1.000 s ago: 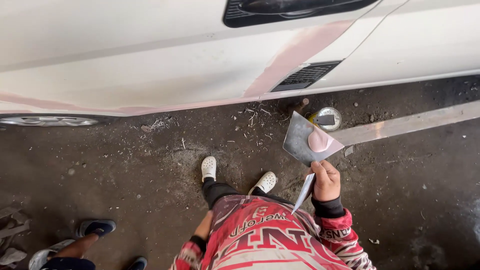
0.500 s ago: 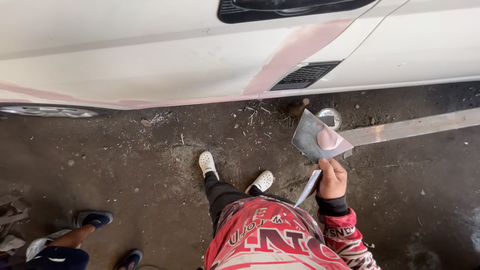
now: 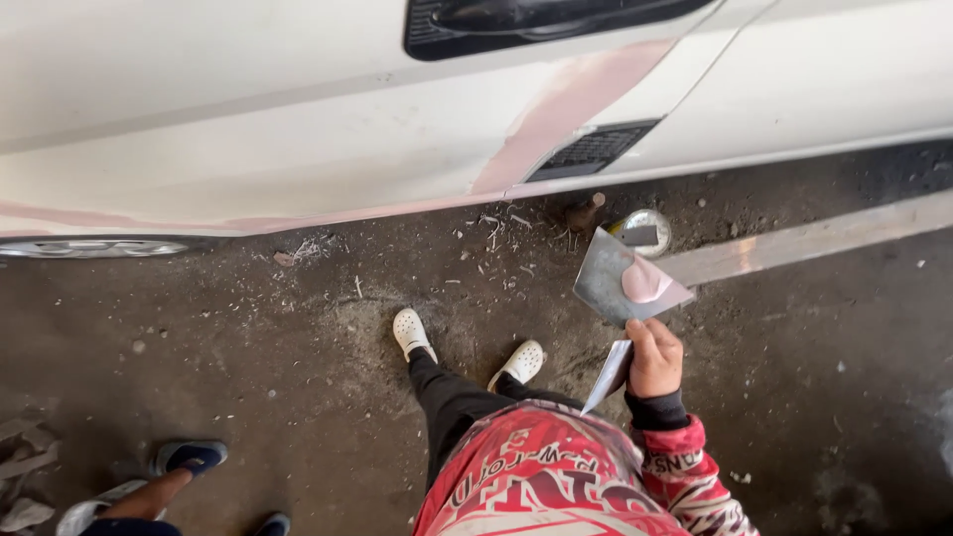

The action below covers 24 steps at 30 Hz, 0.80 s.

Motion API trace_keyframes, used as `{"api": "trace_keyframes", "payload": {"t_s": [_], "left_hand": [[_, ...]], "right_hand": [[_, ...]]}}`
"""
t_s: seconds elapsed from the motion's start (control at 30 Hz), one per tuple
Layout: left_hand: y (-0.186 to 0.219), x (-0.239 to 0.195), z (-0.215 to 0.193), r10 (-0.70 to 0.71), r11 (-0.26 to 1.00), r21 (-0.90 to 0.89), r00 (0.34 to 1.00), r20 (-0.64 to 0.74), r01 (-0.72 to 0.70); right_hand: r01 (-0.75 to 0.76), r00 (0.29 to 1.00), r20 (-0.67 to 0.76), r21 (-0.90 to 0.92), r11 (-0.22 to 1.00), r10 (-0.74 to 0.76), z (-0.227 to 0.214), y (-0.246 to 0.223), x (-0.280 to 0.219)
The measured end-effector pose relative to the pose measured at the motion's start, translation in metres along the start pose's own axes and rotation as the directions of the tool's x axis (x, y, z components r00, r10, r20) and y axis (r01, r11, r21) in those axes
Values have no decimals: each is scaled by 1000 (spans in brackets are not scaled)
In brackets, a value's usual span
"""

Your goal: The person scoops a pink body filler from a container onto a metal spreader and applies it to a damaged area on the side of a white car. They use a smaller metal tool to smooth and shape the filler along the car's body panel.

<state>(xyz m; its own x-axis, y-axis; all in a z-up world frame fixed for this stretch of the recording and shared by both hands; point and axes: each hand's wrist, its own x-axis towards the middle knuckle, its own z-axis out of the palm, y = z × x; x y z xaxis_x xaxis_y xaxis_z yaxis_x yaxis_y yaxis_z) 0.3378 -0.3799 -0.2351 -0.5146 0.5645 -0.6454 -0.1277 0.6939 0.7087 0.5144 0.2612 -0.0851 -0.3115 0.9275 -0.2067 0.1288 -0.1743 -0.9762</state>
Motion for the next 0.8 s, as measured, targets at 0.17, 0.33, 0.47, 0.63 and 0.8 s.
{"api": "trace_keyframes", "payload": {"t_s": [0.17,0.33,0.47,0.63,0.8], "left_hand": [[47,155,35,166,969,184,986,13,-165],[158,240,113,226,854,414,941,251,-315],[182,259,146,125,775,545,922,365,-321],[138,240,118,60,861,483,974,217,-161],[104,212,50,-145,843,538,973,179,26]], "right_hand": [[-11,1000,-16,20,1000,12,-2,4,4],[-26,999,-31,40,999,27,2,1,7],[5,998,-64,7,1000,-4,6,8,12],[-85,993,-78,70,994,91,20,40,7],[-67,994,-90,2,998,67,53,52,27]]}}
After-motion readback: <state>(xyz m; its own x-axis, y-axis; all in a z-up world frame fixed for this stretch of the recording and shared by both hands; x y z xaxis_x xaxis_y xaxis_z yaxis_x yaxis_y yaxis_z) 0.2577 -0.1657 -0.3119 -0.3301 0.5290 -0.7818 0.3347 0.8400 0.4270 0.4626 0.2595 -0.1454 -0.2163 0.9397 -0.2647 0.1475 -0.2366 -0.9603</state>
